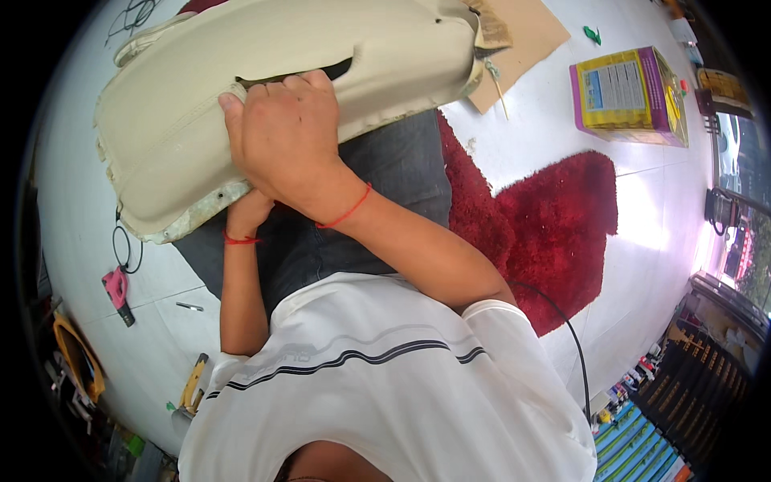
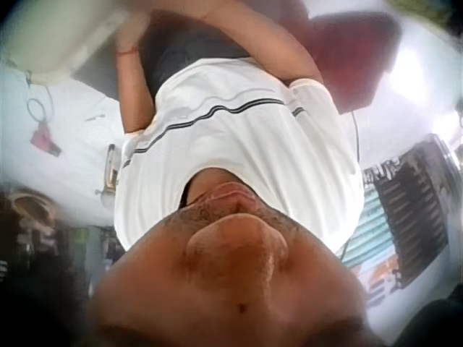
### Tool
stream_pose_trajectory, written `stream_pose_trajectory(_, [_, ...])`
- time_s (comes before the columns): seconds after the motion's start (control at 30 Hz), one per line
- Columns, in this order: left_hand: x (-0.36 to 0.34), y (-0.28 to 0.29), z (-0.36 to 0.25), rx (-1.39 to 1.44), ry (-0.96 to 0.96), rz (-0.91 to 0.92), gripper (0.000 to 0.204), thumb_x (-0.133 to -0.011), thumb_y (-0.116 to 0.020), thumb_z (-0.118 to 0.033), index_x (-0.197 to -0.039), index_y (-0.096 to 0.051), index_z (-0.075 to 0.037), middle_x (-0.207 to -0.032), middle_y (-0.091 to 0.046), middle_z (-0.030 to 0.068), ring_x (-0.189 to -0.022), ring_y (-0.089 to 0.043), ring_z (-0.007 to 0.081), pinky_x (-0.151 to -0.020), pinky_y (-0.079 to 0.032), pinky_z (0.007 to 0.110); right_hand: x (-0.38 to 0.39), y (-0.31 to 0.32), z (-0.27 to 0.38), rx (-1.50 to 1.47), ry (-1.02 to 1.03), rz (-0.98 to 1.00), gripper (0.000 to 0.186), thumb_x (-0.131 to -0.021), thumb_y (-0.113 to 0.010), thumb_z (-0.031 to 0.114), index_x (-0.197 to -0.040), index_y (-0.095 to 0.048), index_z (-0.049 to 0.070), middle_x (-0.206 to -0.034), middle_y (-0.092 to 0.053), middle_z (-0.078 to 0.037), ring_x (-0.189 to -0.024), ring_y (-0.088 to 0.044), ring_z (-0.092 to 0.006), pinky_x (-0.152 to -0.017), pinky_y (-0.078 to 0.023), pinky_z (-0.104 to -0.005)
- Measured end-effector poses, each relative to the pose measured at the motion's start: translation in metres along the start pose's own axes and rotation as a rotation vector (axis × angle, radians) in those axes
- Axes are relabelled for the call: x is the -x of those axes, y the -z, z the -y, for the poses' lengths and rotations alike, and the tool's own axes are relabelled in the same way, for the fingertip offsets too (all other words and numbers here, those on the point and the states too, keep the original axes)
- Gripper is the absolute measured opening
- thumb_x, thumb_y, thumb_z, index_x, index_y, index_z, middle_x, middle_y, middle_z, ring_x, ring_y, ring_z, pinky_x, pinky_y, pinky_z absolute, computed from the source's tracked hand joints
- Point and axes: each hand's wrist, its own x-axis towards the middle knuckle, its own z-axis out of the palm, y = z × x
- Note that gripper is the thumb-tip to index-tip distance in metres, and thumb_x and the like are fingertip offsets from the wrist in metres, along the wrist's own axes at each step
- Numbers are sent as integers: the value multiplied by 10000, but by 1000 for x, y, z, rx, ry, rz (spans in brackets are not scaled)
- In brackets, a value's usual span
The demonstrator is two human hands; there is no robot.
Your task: The person sits on the floor and works on a beige car interior panel, peeling off yellow tape and smoothing the surface by hand. They repeatedly flip and rotate the panel to access different edges and seams, pressing and adjusting the material throughout.
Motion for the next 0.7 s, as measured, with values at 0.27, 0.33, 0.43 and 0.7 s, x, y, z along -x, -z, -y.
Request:
stream_pose_trajectory(0.27, [-21, -11, 5, 626, 71, -105, 399, -967, -742, -46, -1353, -646, -11, -1364, -653, 91, -1238, -635, 216, -1079, -504, 358, -14, 57, -138, 245, 329, -7, 420, -1069, -528, 260, -1453, -620, 117, -1511, -606, -79, -1463, -492, -263, -1277, -154, -577])
stream_pose_trajectory(0.33, [-28, 1, -10, 821, 12, -41, 424, -973, -717, -20, -1384, -616, -26, -1340, -657, 84, -1246, -636, 222, -1076, -518, 370, -20, 95, -154, 166, 298, -142, 432, -1091, -475, 147, -1510, -571, 103, -1555, -564, -106, -1505, -445, -293, -1284, -185, -512])
stream_pose_trajectory(0.43, [-33, 13, -28, 872, 15, -22, 485, -983, -651, 12, -1452, -534, -29, -1369, -632, 105, -1296, -620, 263, -1106, -522, 438, -19, 128, -153, -101, 94, -331, 405, -1126, -419, 151, -1451, -600, -8, -1480, -616, -177, -1397, -557, -267, -1163, -413, -357])
stream_pose_trajectory(0.7, [-63, 86, -60, 786, -50, -17, 511, -989, -611, -10, -1486, -493, -8, -1435, -611, 147, -1329, -611, 305, -1127, -520, 477, -36, 130, -153, -281, -260, -485, 401, -1107, -485, 236, -1343, -670, -31, -1348, -698, -164, -1271, -636, -262, -1110, -449, -372])
